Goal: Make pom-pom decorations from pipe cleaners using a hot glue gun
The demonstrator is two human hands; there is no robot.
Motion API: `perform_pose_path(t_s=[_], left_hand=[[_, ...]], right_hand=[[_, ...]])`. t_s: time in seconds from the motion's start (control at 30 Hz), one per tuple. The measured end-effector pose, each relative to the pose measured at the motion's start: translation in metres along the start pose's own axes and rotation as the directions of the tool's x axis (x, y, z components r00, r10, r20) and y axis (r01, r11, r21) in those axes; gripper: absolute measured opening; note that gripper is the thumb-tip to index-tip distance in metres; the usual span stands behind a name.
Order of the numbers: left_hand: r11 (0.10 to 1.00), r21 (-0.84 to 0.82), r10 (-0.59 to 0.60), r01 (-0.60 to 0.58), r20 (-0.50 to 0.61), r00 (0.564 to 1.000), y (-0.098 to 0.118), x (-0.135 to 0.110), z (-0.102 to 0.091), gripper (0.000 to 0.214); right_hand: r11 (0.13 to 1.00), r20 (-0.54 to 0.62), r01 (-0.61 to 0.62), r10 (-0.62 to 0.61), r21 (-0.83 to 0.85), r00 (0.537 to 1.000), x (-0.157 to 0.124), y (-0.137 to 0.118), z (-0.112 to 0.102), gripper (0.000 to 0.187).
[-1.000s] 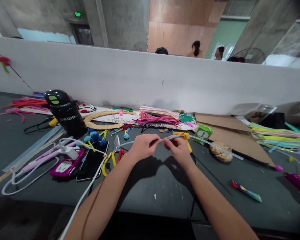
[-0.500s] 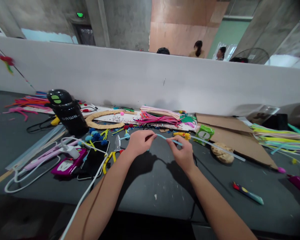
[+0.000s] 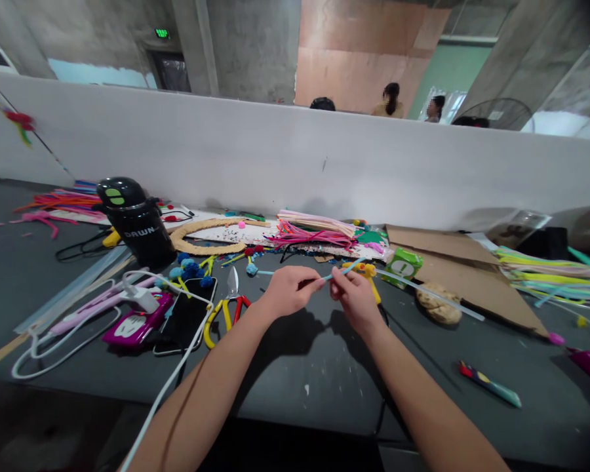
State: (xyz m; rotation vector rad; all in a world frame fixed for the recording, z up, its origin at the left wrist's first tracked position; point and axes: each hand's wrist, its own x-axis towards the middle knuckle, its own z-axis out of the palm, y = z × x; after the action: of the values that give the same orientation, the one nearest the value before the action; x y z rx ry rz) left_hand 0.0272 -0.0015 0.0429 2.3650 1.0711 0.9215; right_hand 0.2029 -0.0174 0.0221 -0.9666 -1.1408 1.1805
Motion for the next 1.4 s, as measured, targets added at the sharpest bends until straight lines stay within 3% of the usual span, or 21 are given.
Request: perform_pose_path(t_s=[0.1, 0.17, 0.27, 0.37, 0.6, 0.9, 1.07, 1.23, 1.4], left_hand=[[0.998, -0.061, -0.015, 0.015, -0.005, 1.0, -0.005, 0.001, -0.001, 0.029], [0.997, -0.073, -0.027, 0.026, -0.002, 1.0, -0.009, 0.002, -0.002, 0.029], [0.998, -0.041, -0.046, 0.046, 0.001, 0.999, -0.013, 0.003, -0.006, 0.031], [0.997, 0.054, -0.051, 0.052, -0.015, 0.999, -0.014, 0.003, -0.009, 0.033], [0.972, 0.189, -0.116, 0.142, -0.146, 0.983, -0.017, 0.002, -0.009, 0.036], [0.953, 0.212, -0.189, 0.219, -0.151, 0.97, -0.028, 0.003, -0.006, 0.032], [0.958, 0.194, -0.178, 0.213, -0.181, 0.967, -0.024, 0.003, -0.007, 0.032], [0.99, 0.109, -0.078, 0.085, -0.067, 0.995, -0.012, 0.002, -0.001, 0.027], [0.995, 0.083, 0.052, -0.049, -0.035, 0.998, -0.006, 0.0, 0.005, 0.027]], right_hand=[[0.968, 0.01, -0.129, 0.13, 0.215, 0.991, 0.004, -0.004, -0.004, 0.035], [0.952, 0.064, -0.152, 0.14, 0.268, 0.988, 0.004, -0.006, -0.005, 0.032], [0.957, 0.058, -0.116, 0.104, 0.264, 0.993, 0.003, -0.007, -0.004, 0.029], [0.974, -0.033, -0.079, 0.088, 0.213, 0.996, 0.003, -0.006, -0.004, 0.029], [0.985, -0.153, 0.016, 0.011, 0.174, 0.988, 0.004, -0.006, -0.007, 0.032], [0.915, -0.171, -0.09, 0.169, 0.393, 0.971, 0.005, -0.015, -0.009, 0.029], [0.955, -0.105, -0.077, 0.111, 0.286, 0.988, 0.004, -0.011, -0.008, 0.032], [0.999, -0.065, 0.04, -0.038, 0.031, 0.997, 0.0, -0.002, -0.005, 0.034], [0.991, 0.014, 0.073, -0.072, -0.115, 0.997, -0.003, 0.006, -0.001, 0.036]])
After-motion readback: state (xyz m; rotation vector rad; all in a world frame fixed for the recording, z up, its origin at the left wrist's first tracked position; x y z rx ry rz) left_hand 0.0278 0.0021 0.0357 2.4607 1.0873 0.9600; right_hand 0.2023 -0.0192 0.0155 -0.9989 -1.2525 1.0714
